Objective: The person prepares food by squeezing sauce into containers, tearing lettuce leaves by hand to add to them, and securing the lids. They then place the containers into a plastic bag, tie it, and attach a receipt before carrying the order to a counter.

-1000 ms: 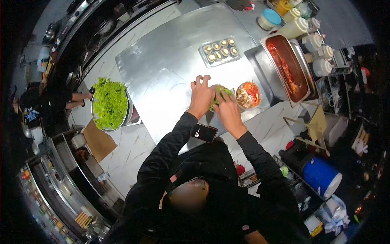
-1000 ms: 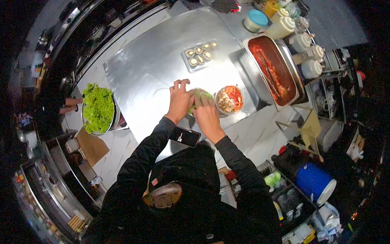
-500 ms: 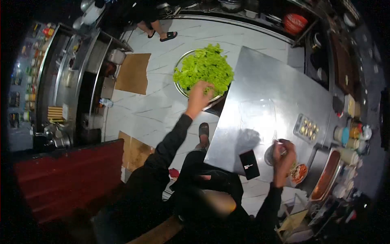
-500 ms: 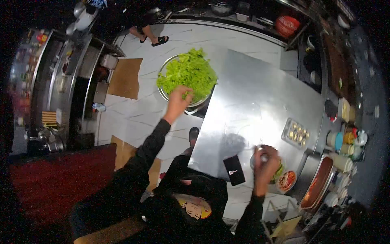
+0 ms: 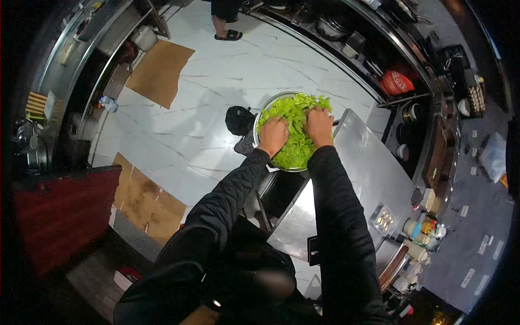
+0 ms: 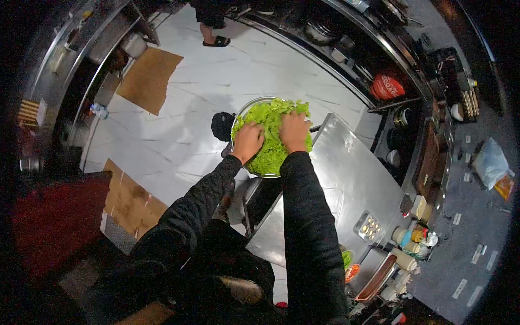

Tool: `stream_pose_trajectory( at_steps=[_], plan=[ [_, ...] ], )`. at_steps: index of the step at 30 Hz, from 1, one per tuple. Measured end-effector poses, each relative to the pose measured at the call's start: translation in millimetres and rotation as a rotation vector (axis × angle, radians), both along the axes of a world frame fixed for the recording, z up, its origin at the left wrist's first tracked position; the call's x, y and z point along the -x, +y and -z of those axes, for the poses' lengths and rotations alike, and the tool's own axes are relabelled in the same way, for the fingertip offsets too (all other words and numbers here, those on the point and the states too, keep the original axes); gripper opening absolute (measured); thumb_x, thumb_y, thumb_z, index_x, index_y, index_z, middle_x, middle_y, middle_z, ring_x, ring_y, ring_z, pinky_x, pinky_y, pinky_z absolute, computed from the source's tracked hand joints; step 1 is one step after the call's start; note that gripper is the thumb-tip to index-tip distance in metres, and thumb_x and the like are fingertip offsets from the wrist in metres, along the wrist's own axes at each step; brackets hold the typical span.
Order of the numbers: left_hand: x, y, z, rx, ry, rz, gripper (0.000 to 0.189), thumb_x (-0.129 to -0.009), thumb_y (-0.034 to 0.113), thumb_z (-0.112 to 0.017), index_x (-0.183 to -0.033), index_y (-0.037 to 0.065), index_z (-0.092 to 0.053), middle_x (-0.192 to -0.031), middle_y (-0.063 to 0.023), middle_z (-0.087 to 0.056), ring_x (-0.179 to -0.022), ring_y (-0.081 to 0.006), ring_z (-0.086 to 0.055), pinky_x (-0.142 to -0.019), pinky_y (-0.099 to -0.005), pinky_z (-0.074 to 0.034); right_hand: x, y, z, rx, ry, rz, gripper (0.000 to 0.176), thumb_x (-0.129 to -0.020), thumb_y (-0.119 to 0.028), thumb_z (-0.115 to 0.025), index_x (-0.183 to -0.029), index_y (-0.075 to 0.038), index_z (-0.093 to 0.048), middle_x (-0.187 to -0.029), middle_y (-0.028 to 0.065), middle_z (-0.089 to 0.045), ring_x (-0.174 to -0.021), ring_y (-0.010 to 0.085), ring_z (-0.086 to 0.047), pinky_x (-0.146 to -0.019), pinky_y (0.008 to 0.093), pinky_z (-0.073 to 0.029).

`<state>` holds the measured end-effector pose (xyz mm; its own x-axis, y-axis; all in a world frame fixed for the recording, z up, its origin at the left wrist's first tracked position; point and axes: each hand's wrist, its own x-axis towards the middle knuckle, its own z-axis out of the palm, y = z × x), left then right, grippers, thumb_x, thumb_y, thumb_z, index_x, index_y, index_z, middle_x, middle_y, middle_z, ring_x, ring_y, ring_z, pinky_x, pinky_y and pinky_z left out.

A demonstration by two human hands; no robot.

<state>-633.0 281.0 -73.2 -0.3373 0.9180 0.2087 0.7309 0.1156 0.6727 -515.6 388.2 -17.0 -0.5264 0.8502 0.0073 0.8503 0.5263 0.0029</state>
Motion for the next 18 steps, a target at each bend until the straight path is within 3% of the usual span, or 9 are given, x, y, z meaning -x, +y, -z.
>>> stream_pose_trajectory(
  at_steps=[1,5,10,13,14,17,18],
  plan=[
    [0.0,-1.2,-3.7,-0.075,-0.041,-0.022,0.013,-0.081,0.015,-0.065,-0.091,0.008,-0.067,-0.090,-0.0136,-0.061,-0.087,-0.0355,-0.061,-0.077,-0.0454,-0.051,2.0,3.5,-4.5,0.066,-0.124,0.002,0.015,-0.080,-0.016,-0.067,-0.094,-0.014,-0.071,-0.098,0.0063,-0.067,-0.097,0.0315,-0.060,-0.083,0.0486,-0.048],
    [8.2,0.3,-27.8,-0.007,-0.435,0.000,0.018,-0.083,0.016,-0.066,-0.097,0.005,-0.066,-0.087,-0.0120,-0.063,-0.085,-0.0331,-0.063,-0.075,-0.0425,-0.050,-10.3,0.9,-29.4,-0.023,0.129,-0.107,0.011,-0.081,-0.020,-0.068,-0.088,-0.012,-0.072,-0.089,0.0069,-0.066,-0.092,0.0298,-0.061,-0.077,0.0453,-0.051],
    [7.5,2.3,-29.4,0.048,-0.779,-0.029,0.015,-0.083,0.011,-0.066,-0.096,0.003,-0.069,-0.090,-0.0081,-0.070,-0.078,-0.0142,-0.066,-0.068,-0.0279,-0.050,-24.6,-11.2,-51.4,-0.023,0.355,-0.095,0.010,-0.079,-0.016,-0.072,-0.085,-0.009,-0.072,-0.089,0.0087,-0.068,-0.091,0.0300,-0.063,-0.078,0.0416,-0.050],
    [13.2,-3.0,-41.7,-0.053,-0.761,-0.096,0.016,-0.084,0.011,-0.067,-0.098,0.003,-0.068,-0.090,-0.0082,-0.069,-0.080,-0.0147,-0.066,-0.068,-0.0273,-0.050,-27.6,-16.7,-65.5,-0.036,0.469,-0.090,0.011,-0.077,-0.013,-0.073,-0.085,-0.007,-0.071,-0.093,0.0099,-0.069,-0.094,0.0311,-0.063,-0.081,0.0405,-0.050],
    [16.6,-5.5,-48.5,0.013,-0.766,-0.053,0.023,-0.083,0.010,-0.068,-0.105,0.005,-0.067,-0.098,-0.0106,-0.067,-0.092,-0.0214,-0.065,-0.077,-0.0319,-0.051,-27.7,-19.0,-71.0,-0.003,0.490,-0.075,0.012,-0.077,-0.012,-0.074,-0.087,-0.006,-0.071,-0.095,0.0103,-0.070,-0.095,0.0316,-0.063,-0.082,0.0404,-0.050],
    [16.6,-3.1,-56.3,-0.271,-0.378,0.118,0.033,-0.081,0.010,-0.069,-0.114,0.007,-0.063,-0.107,-0.0127,-0.063,-0.104,-0.0297,-0.060,-0.089,-0.0396,-0.049,-27.9,-19.6,-78.5,0.056,0.530,-0.077,0.017,-0.076,-0.012,-0.075,-0.091,-0.006,-0.071,-0.098,0.0122,-0.070,-0.096,0.0328,-0.063,-0.083,0.0409,-0.050],
    [17.9,-1.2,-52.2,-0.186,-0.353,0.218,0.038,-0.080,0.008,-0.069,-0.118,0.008,-0.061,-0.111,-0.0144,-0.061,-0.111,-0.0354,-0.055,-0.097,-0.0445,-0.045,-28.2,-19.5,-78.9,0.070,0.539,-0.085,0.019,-0.076,-0.012,-0.075,-0.093,-0.006,-0.070,-0.099,0.0129,-0.070,-0.095,0.0331,-0.064,-0.082,0.0411,-0.050]
  ],
)
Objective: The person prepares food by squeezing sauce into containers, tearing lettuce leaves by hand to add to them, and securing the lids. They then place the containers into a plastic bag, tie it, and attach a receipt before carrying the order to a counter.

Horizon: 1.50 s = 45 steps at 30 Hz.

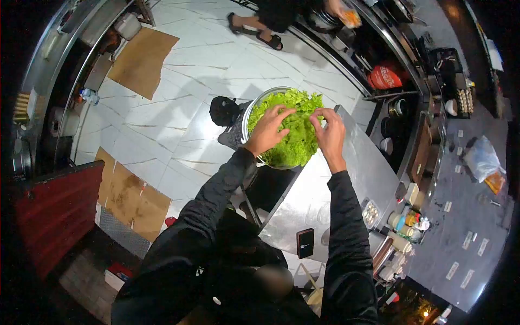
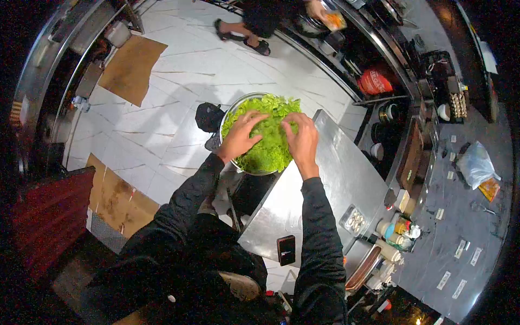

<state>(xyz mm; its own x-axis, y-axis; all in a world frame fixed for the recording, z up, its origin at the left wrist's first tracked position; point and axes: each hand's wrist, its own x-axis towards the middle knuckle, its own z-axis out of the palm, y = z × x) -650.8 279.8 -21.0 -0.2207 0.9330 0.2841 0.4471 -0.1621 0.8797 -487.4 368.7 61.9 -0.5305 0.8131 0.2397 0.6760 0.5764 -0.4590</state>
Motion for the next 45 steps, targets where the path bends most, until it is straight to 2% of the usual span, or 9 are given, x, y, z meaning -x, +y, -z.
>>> stream_pose_trajectory(
  at_steps=[3,12,16,19,26,29,34,40,45],
  plan=[
    [-8.8,10.4,61.5,0.046,0.155,0.014,0.034,-0.080,0.006,-0.067,-0.113,0.007,-0.062,-0.106,-0.0154,-0.061,-0.104,-0.0335,-0.058,-0.091,-0.0434,-0.047,-4.1,8.4,9.3,0.287,-0.029,0.104,0.026,-0.075,-0.015,-0.077,-0.099,-0.006,-0.070,-0.102,0.0145,-0.069,-0.097,0.0339,-0.064,-0.082,0.0415,-0.051],
    [-20.8,2.7,45.2,0.156,-0.184,-0.111,0.035,-0.076,-0.005,-0.062,-0.109,0.003,-0.055,-0.072,-0.0120,-0.059,-0.071,-0.0321,-0.063,-0.065,-0.0397,-0.052,-5.8,-11.7,59.1,0.161,-0.173,0.018,0.032,-0.076,-0.029,-0.077,-0.102,-0.010,-0.071,-0.106,0.0151,-0.068,-0.094,0.0340,-0.064,-0.080,0.0408,-0.051],
    [-25.3,-7.4,35.8,0.151,-0.464,-0.153,0.040,-0.079,-0.007,-0.060,-0.117,0.004,-0.053,-0.079,-0.0052,-0.056,-0.071,-0.0148,-0.061,-0.066,-0.0284,-0.053,-1.8,2.1,58.4,0.232,-0.181,0.033,0.020,-0.081,-0.028,-0.073,-0.090,-0.009,-0.074,-0.103,0.0152,-0.069,-0.099,0.0319,-0.064,-0.084,0.0405,-0.050],
    [-27.6,-17.0,37.5,0.121,-0.670,-0.198,0.039,-0.080,-0.010,-0.058,-0.116,0.003,-0.053,-0.082,-0.0019,-0.053,-0.076,-0.0096,-0.059,-0.070,-0.0241,-0.053,-0.9,21.0,52.8,0.646,-0.043,0.310,0.016,-0.081,-0.024,-0.071,-0.083,-0.008,-0.074,-0.102,0.0161,-0.069,-0.107,0.0305,-0.062,-0.091,0.0400,-0.047],
    [-14.5,-42.1,31.3,0.101,-1.009,-0.204,0.038,-0.079,-0.010,-0.054,-0.115,0.001,-0.051,-0.084,0.0014,-0.049,-0.078,-0.0045,-0.051,-0.074,-0.0201,-0.044,16.3,-13.0,23.4,-0.240,-0.143,0.054,0.027,-0.086,-0.024,-0.068,-0.106,-0.005,-0.068,-0.098,0.0135,-0.070,-0.090,0.0279,-0.067,-0.078,0.0362,-0.051],
    [9.6,-54.8,15.0,0.168,-1.131,-0.031,0.039,-0.078,-0.009,-0.053,-0.116,0.002,-0.051,-0.082,0.0026,-0.048,-0.077,-0.0043,-0.049,-0.070,-0.0170,-0.039,35.6,-35.2,11.7,0.533,0.133,0.215,0.029,-0.088,-0.024,-0.067,-0.109,-0.005,-0.066,-0.100,0.0126,-0.069,-0.090,0.0217,-0.065,-0.079,0.0311,-0.049],
    [26.5,-61.5,12.0,0.215,-1.378,0.123,0.046,-0.079,-0.011,-0.051,-0.122,0.005,-0.045,-0.080,0.0038,-0.049,-0.076,-0.0069,-0.052,-0.068,-0.0186,-0.041,26.4,-31.2,55.4,1.224,0.322,0.169,0.041,-0.094,-0.039,-0.064,-0.114,-0.003,-0.063,-0.095,-0.0034,-0.068,-0.080,0.0086,-0.060,-0.073,0.0249,-0.047],
    [30.4,-60.5,7.8,0.235,-1.668,0.059,0.026,-0.093,0.009,-0.054,-0.118,0.008,-0.050,-0.090,0.0014,-0.057,-0.083,-0.0087,-0.058,-0.067,-0.0214,-0.047,29.1,-42.6,42.3,1.227,0.476,0.165,0.021,-0.093,-0.023,-0.066,-0.103,-0.004,-0.066,-0.086,-0.0024,-0.066,-0.071,0.0044,-0.057,-0.067,0.0192,-0.045],
    [26.7,-53.4,12.3,0.381,-1.454,0.103,0.034,-0.099,0.035,-0.053,-0.118,0.007,-0.055,-0.102,-0.0033,-0.060,-0.085,-0.0129,-0.061,-0.076,-0.0249,-0.048,28.0,-47.5,34.4,1.170,0.608,0.167,0.015,-0.090,-0.014,-0.069,-0.098,-0.002,-0.064,-0.083,-0.0033,-0.064,-0.070,0.0054,-0.057,-0.065,0.0233,-0.046]
  ],
)
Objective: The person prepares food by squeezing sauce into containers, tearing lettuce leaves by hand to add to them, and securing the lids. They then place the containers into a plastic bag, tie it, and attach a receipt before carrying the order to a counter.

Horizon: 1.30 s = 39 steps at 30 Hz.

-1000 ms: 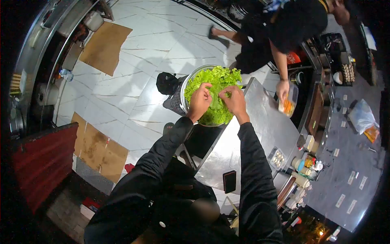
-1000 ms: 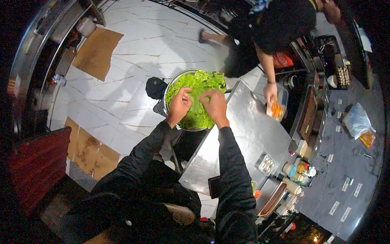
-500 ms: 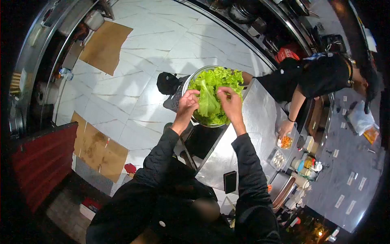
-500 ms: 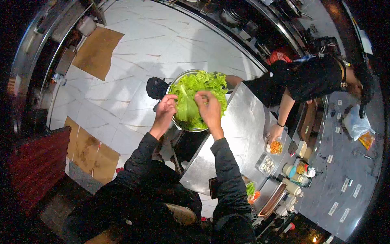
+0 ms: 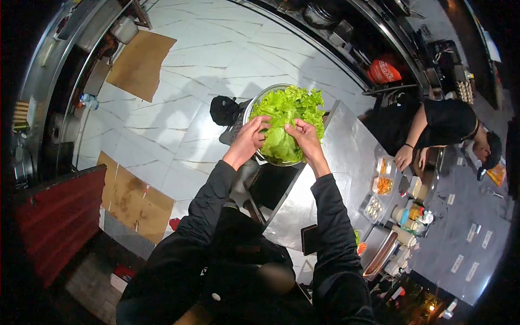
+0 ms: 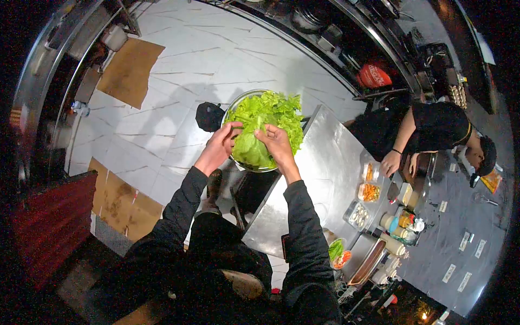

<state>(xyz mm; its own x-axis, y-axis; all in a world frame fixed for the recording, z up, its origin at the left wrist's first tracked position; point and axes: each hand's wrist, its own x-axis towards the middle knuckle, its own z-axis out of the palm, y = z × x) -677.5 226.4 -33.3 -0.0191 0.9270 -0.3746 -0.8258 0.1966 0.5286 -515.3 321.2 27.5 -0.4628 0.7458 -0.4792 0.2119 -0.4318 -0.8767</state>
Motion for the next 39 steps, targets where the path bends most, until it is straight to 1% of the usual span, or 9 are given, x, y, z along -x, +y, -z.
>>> stream_pose_trajectory(
  at_steps=[2,4,7,11,16,23,28,31,39],
  plan=[
    [-6.5,9.2,-8.3,0.028,0.251,0.011,0.033,-0.097,0.032,-0.057,-0.118,0.006,-0.057,-0.104,-0.0045,-0.061,-0.085,-0.0143,-0.061,-0.077,-0.0253,-0.047,-3.2,0.5,4.0,-0.277,-0.127,-0.015,0.018,-0.089,-0.016,-0.071,-0.096,-0.001,-0.064,-0.087,0.0017,-0.067,-0.075,0.0080,-0.060,-0.067,0.0246,-0.049],
    [-13.4,14.0,-5.5,-0.131,1.022,-0.180,0.033,-0.090,0.019,-0.069,-0.117,0.003,-0.059,-0.106,-0.0051,-0.063,-0.088,-0.0134,-0.060,-0.079,-0.0270,-0.047,-7.0,0.3,0.7,-0.478,-0.341,-0.016,0.022,-0.088,-0.018,-0.073,-0.096,0.001,-0.064,-0.089,0.0046,-0.069,-0.078,0.0099,-0.062,-0.068,0.0256,-0.050],
    [-26.4,13.3,-15.7,-0.174,0.856,-0.011,0.034,-0.089,0.013,-0.069,-0.117,-0.001,-0.058,-0.107,-0.0043,-0.063,-0.088,-0.0093,-0.062,-0.078,-0.0243,-0.050,-11.0,-0.7,9.8,-0.752,-0.566,-0.011,0.029,-0.088,-0.021,-0.071,-0.106,0.002,-0.066,-0.088,0.0070,-0.068,-0.077,0.0127,-0.064,-0.069,0.0266,-0.052],
    [-48.7,16.2,-16.5,-0.097,0.552,-0.069,0.034,-0.088,0.012,-0.071,-0.116,-0.002,-0.058,-0.105,-0.0062,-0.064,-0.089,-0.0097,-0.063,-0.074,-0.0223,-0.050,-25.4,-11.1,8.6,-0.083,-0.006,0.075,0.033,-0.090,-0.018,-0.067,-0.118,-0.002,-0.065,-0.095,0.0102,-0.069,-0.086,0.0145,-0.066,-0.071,0.0274,-0.055],
    [-54.9,12.9,0.6,0.161,0.723,-0.072,0.038,-0.088,0.020,-0.070,-0.119,0.001,-0.060,-0.112,-0.0073,-0.063,-0.107,-0.0192,-0.059,-0.093,-0.0321,-0.045,-40.4,-19.6,0.8,-1.042,-0.217,0.030,0.028,-0.083,-0.015,-0.068,-0.109,-0.006,-0.062,-0.108,0.0120,-0.061,-0.104,0.0302,-0.058,-0.094,0.0412,-0.044],
    [-21.9,20.7,37.8,-0.165,0.856,0.073,0.039,-0.094,0.016,-0.055,-0.129,0.000,-0.049,-0.132,-0.0104,-0.050,-0.121,-0.0231,-0.047,-0.100,-0.0364,-0.040,-35.1,-14.8,0.2,-0.502,-0.043,0.101,0.029,-0.077,-0.008,-0.070,-0.104,-0.004,-0.061,-0.093,0.0102,-0.065,-0.092,0.0226,-0.062,-0.083,0.0344,-0.050],
    [-44.1,30.8,-34.7,-0.137,0.764,0.117,0.051,-0.091,0.011,-0.064,-0.137,0.012,-0.040,-0.133,-0.0153,-0.044,-0.118,-0.0228,-0.048,-0.098,-0.0370,-0.040,-22.8,7.6,53.8,-0.791,-0.068,-0.024,0.032,-0.077,-0.012,-0.070,-0.107,-0.003,-0.062,-0.090,0.0129,-0.065,-0.095,0.0320,-0.061,-0.086,0.0405,-0.049],
    [-38.9,37.7,-27.7,-0.182,0.775,0.121,0.052,-0.090,0.005,-0.063,-0.136,0.010,-0.040,-0.126,-0.0106,-0.050,-0.112,-0.0211,-0.052,-0.094,-0.0351,-0.045,-18.2,2.4,57.6,-0.970,-0.095,0.183,0.036,-0.062,-0.013,-0.077,-0.095,-0.001,-0.069,-0.087,0.0179,-0.065,-0.085,0.0341,-0.063,-0.074,0.0434,-0.050],
    [-41.1,35.7,-22.9,-0.265,1.109,0.050,0.033,-0.090,0.004,-0.065,-0.121,-0.001,-0.055,-0.117,-0.0078,-0.057,-0.108,-0.0189,-0.052,-0.096,-0.0322,-0.041,-28.5,5.0,24.4,-0.981,-0.337,-0.098,0.020,-0.069,-0.014,-0.071,-0.079,0.003,-0.068,-0.089,0.0213,-0.064,-0.091,0.0364,-0.062,-0.076,0.0425,-0.049]
  ],
)
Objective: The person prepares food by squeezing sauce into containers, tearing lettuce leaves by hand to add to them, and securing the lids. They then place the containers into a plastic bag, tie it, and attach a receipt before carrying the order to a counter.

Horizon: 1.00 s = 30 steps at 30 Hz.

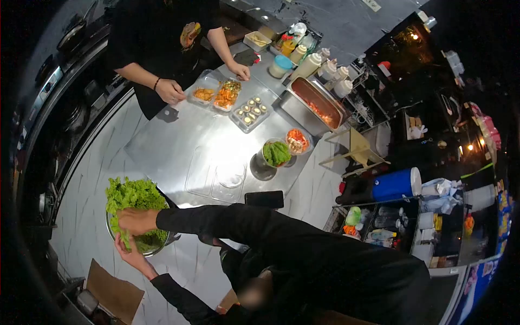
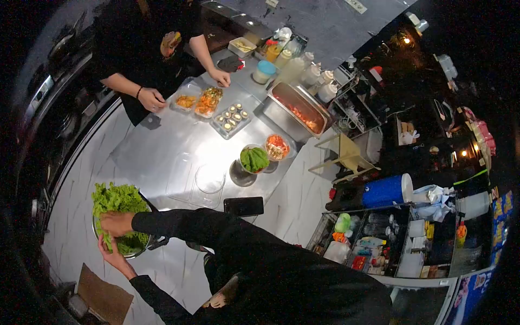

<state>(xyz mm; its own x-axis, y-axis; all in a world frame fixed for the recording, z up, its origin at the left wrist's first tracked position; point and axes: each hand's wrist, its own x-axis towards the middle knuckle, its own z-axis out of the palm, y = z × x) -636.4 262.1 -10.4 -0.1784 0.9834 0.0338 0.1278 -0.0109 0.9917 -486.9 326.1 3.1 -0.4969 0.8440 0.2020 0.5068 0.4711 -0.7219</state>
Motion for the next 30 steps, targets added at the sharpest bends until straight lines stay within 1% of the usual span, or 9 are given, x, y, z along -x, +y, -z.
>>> stream_pose_trajectory(
  at_steps=[4,7,12,14,15,16,17,21,30],
  plan=[
    [-12.9,-10.4,-15.3,-0.031,0.260,0.128,0.022,-0.091,0.008,-0.066,-0.110,-0.002,-0.062,-0.113,-0.0100,-0.060,-0.106,-0.0193,-0.054,-0.097,-0.0330,-0.041,-51.9,-28.3,-38.5,0.109,0.101,0.005,0.021,-0.074,-0.017,-0.068,-0.082,0.002,-0.067,-0.085,0.0186,-0.067,-0.083,0.0346,-0.065,-0.070,0.0424,-0.050],
    [-62.9,-16.4,-29.3,-0.092,0.377,0.267,0.019,-0.090,0.010,-0.067,-0.104,-0.002,-0.064,-0.109,-0.0109,-0.062,-0.103,-0.0188,-0.056,-0.095,-0.0325,-0.042,-124.0,-70.9,-66.9,0.078,0.337,0.142,0.028,-0.080,-0.021,-0.070,-0.098,-0.001,-0.063,-0.088,0.0160,-0.066,-0.082,0.0343,-0.064,-0.074,0.0407,-0.050],
    [-274.6,-46.5,-103.4,0.099,0.047,0.642,0.031,-0.086,0.009,-0.068,-0.115,0.002,-0.061,-0.103,-0.0088,-0.065,-0.099,-0.0157,-0.060,-0.087,-0.0304,-0.048,-310.8,-169.9,-75.7,0.288,0.477,0.638,0.026,-0.083,-0.021,-0.072,-0.101,-0.004,-0.063,-0.091,0.0102,-0.066,-0.088,0.0146,-0.063,-0.080,0.0311,-0.050],
    [-363.7,-61.7,-88.6,0.027,-0.031,0.876,0.024,-0.086,0.009,-0.068,-0.107,0.001,-0.063,-0.102,-0.0061,-0.065,-0.095,-0.0148,-0.061,-0.084,-0.0302,-0.049,-385.4,-224.1,-104.0,0.331,0.226,0.939,0.020,-0.086,-0.019,-0.068,-0.099,-0.004,-0.063,-0.092,0.0063,-0.065,-0.089,0.0155,-0.062,-0.083,0.0303,-0.049],
    [-405.1,-69.2,-89.6,0.003,-0.010,1.018,0.021,-0.086,0.008,-0.066,-0.105,0.002,-0.063,-0.100,-0.0073,-0.066,-0.093,-0.0143,-0.061,-0.082,-0.0303,-0.049,-422.7,-249.1,-89.3,0.276,0.296,1.028,0.018,-0.086,-0.015,-0.068,-0.098,-0.004,-0.063,-0.093,0.0050,-0.066,-0.091,0.0151,-0.062,-0.084,0.0303,-0.048],
    [-444.9,-79.5,-91.0,0.047,-0.019,1.118,0.020,-0.086,0.007,-0.065,-0.104,0.000,-0.062,-0.096,-0.0090,-0.066,-0.089,-0.0144,-0.062,-0.079,-0.0299,-0.050,-462.1,-274.3,-58.6,0.055,0.066,1.110,0.016,-0.085,-0.011,-0.067,-0.098,-0.003,-0.062,-0.092,0.0054,-0.066,-0.090,0.0146,-0.062,-0.083,0.0307,-0.049],
    [-481.3,-88.7,-82.0,0.012,-0.009,1.197,0.021,-0.085,0.006,-0.065,-0.105,0.000,-0.061,-0.091,-0.0122,-0.066,-0.086,-0.0149,-0.062,-0.078,-0.0300,-0.049,-489.0,-292.3,-57.1,0.060,0.092,1.168,0.023,-0.084,-0.020,-0.068,-0.101,-0.006,-0.064,-0.092,0.0120,-0.069,-0.081,0.0262,-0.066,-0.075,0.0366,-0.051],
    [-569.2,-116.6,-50.7,-0.156,0.308,1.322,0.024,-0.082,0.005,-0.064,-0.106,0.003,-0.059,-0.088,-0.0178,-0.064,-0.081,-0.0335,-0.063,-0.076,-0.0418,-0.049,-532.3,-327.7,-47.9,0.296,0.195,1.420,0.019,-0.080,-0.016,-0.070,-0.096,-0.006,-0.065,-0.092,0.0142,-0.068,-0.091,0.0317,-0.063,-0.083,0.0391,-0.048],
    [-597.9,-127.3,-24.7,-0.680,0.837,1.273,0.020,-0.077,0.005,-0.063,-0.098,0.005,-0.062,-0.097,-0.0117,-0.059,-0.096,-0.0299,-0.051,-0.080,-0.0410,-0.040,-541.1,-331.7,-12.9,-0.016,-0.328,1.347,0.030,-0.074,-0.010,-0.073,-0.103,-0.006,-0.066,-0.101,0.0121,-0.060,-0.099,0.0346,-0.053,-0.085,0.0431,-0.045]
  ],
)
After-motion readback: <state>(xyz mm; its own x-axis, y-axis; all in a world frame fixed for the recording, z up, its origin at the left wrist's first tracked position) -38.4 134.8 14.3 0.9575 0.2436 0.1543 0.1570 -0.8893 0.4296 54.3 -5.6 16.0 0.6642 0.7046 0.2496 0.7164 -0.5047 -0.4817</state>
